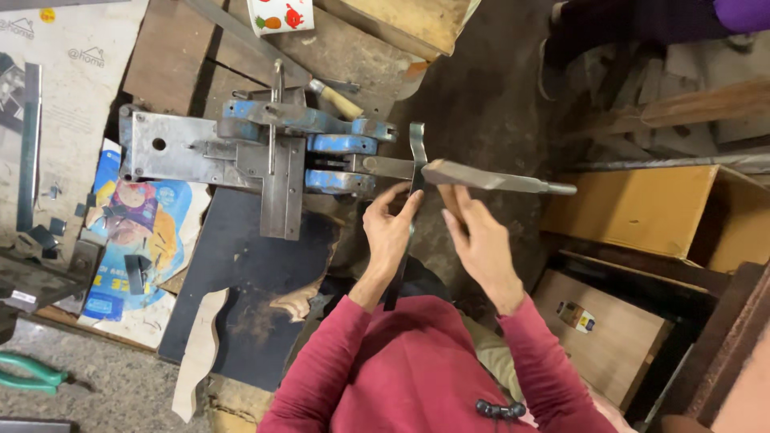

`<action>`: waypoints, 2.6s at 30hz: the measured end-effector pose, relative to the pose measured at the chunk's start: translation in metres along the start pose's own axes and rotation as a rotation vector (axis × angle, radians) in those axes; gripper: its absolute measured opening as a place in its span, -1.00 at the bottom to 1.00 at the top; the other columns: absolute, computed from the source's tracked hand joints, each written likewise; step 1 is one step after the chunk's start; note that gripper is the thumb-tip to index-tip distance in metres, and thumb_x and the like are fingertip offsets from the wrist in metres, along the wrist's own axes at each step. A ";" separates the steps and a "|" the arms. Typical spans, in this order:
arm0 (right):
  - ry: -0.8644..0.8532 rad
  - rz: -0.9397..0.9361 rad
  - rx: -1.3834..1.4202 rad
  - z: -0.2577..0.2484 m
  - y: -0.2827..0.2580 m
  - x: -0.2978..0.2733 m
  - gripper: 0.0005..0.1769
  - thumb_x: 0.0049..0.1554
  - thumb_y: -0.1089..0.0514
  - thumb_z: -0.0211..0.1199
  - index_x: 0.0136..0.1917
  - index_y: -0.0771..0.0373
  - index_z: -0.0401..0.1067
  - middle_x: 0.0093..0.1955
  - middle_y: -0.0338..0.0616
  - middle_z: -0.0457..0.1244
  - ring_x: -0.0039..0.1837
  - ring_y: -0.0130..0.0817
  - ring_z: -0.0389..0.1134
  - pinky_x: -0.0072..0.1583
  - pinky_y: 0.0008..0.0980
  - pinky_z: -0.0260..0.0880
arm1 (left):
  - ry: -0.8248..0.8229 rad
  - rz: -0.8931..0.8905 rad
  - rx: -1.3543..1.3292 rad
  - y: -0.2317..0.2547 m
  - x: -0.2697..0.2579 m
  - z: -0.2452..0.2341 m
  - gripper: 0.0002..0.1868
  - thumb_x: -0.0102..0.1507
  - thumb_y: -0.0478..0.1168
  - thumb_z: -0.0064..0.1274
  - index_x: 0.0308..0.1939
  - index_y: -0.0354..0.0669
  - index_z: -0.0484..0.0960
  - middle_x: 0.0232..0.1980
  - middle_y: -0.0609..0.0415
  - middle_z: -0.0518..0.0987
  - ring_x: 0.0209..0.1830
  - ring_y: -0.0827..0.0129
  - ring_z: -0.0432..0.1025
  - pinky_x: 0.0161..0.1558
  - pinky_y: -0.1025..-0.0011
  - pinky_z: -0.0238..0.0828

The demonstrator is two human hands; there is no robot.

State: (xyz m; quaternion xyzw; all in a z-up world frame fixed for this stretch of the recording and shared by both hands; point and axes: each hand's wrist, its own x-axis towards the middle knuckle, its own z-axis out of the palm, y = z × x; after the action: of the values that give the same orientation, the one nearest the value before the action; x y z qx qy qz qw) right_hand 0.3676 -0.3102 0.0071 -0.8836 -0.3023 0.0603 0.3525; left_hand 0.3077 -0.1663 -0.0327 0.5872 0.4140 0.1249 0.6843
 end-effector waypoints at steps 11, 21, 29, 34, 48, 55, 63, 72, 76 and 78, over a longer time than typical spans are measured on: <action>-0.087 0.204 0.136 -0.016 0.013 -0.053 -0.34 0.18 0.19 0.36 0.50 0.34 0.29 -0.11 0.15 0.35 -0.15 -0.19 0.41 -0.02 -0.34 0.43 | -0.084 0.105 -0.375 0.021 -0.036 -0.055 -0.56 0.33 -0.39 0.14 0.30 -0.24 0.56 -0.12 0.24 0.56 -0.15 0.62 0.44 -0.06 0.62 0.41; -0.956 -0.065 0.342 0.067 -0.072 -0.061 -0.29 0.10 0.07 0.36 0.44 0.30 0.22 0.16 0.21 0.36 0.20 -0.04 0.43 0.18 -0.21 0.41 | 0.563 0.384 0.013 0.042 -0.139 -0.254 -0.45 0.39 -0.42 0.12 0.49 -0.15 0.47 -0.02 0.22 0.37 -0.09 0.58 0.30 -0.05 0.59 0.30; -0.897 -0.516 0.128 0.131 -0.118 -0.020 -0.45 0.10 0.05 0.34 0.32 0.26 0.39 0.02 0.05 0.34 0.01 -0.01 0.43 0.01 -0.19 0.43 | 0.905 0.299 0.452 -0.029 -0.199 -0.292 -0.68 0.31 -0.37 0.23 0.15 -0.10 0.71 -0.14 0.04 0.58 -0.20 0.41 0.49 -0.11 0.49 0.42; -0.590 -0.816 -0.155 0.146 -0.134 -0.022 -0.66 0.14 0.11 0.35 0.17 0.24 0.49 -0.10 -0.09 0.29 -0.09 -0.10 0.37 -0.12 -0.21 0.40 | 0.978 0.343 0.628 -0.063 -0.207 -0.291 -0.77 0.25 -0.33 0.25 -0.01 -0.10 0.72 -0.18 0.08 0.65 -0.21 0.27 0.52 -0.11 0.35 0.44; -0.564 -1.236 -0.048 0.225 -0.242 -0.017 -0.35 -0.01 0.13 0.43 0.35 0.19 0.43 0.24 0.14 0.21 0.26 0.10 0.25 0.30 0.06 0.25 | 0.954 0.169 0.747 -0.088 -0.156 -0.294 -0.83 0.20 -0.28 0.30 -0.13 0.01 0.75 -0.24 0.16 0.56 -0.28 0.26 0.45 -0.31 0.29 0.41; -0.659 -1.140 -0.034 0.258 -0.231 -0.022 -0.45 0.07 0.28 0.42 0.34 0.11 0.48 0.08 -0.08 0.26 0.16 -0.06 0.30 0.25 -0.05 0.29 | 0.953 0.239 0.694 -0.080 -0.144 -0.312 -0.57 0.17 -0.33 0.22 0.14 -0.24 0.62 0.16 0.02 0.57 0.21 0.11 0.40 0.28 0.10 0.28; -0.708 -1.030 -0.126 0.259 -0.235 -0.023 -0.39 0.08 0.30 0.42 0.39 0.01 0.48 0.03 -0.12 0.28 0.01 -0.12 0.28 0.03 -0.20 0.34 | 0.892 0.213 0.760 -0.078 -0.138 -0.321 -0.61 0.19 -0.30 0.25 0.11 -0.23 0.65 0.16 0.07 0.59 0.20 0.18 0.39 0.39 0.02 0.18; -0.810 -1.144 -0.111 0.260 -0.249 -0.010 -0.32 0.02 0.26 0.38 0.41 0.00 0.42 0.04 -0.06 0.22 0.09 -0.09 0.26 0.18 -0.07 0.28 | 0.905 0.194 0.788 -0.077 -0.137 -0.321 -0.61 0.20 -0.31 0.25 0.12 -0.22 0.65 0.16 0.10 0.57 0.22 0.21 0.37 0.42 -0.01 0.17; -0.754 -1.139 -0.149 0.265 -0.243 -0.017 -0.34 0.04 0.31 0.39 0.41 0.02 0.45 0.01 -0.07 0.23 0.03 -0.10 0.24 0.12 -0.10 0.26 | 0.900 0.155 0.783 -0.071 -0.145 -0.326 -0.52 0.16 -0.28 0.25 0.18 -0.15 0.60 0.21 -0.01 0.50 0.32 0.07 0.29 0.41 -0.08 0.13; -0.754 -1.133 -0.132 0.263 -0.242 -0.017 -0.36 0.03 0.29 0.41 0.39 0.03 0.47 -0.02 -0.08 0.23 0.00 -0.11 0.24 0.09 -0.10 0.24 | 0.932 0.132 0.792 -0.067 -0.157 -0.325 -0.44 0.12 -0.26 0.24 0.23 -0.12 0.58 0.26 -0.17 0.45 0.35 -0.04 0.23 0.36 -0.12 0.10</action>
State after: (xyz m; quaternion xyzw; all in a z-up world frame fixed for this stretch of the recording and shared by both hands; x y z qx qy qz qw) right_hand 0.1503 -0.0280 -0.0309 -0.5271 -0.8234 0.1516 0.1456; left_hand -0.0434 -0.0602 -0.0168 0.7049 0.6473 0.2471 0.1520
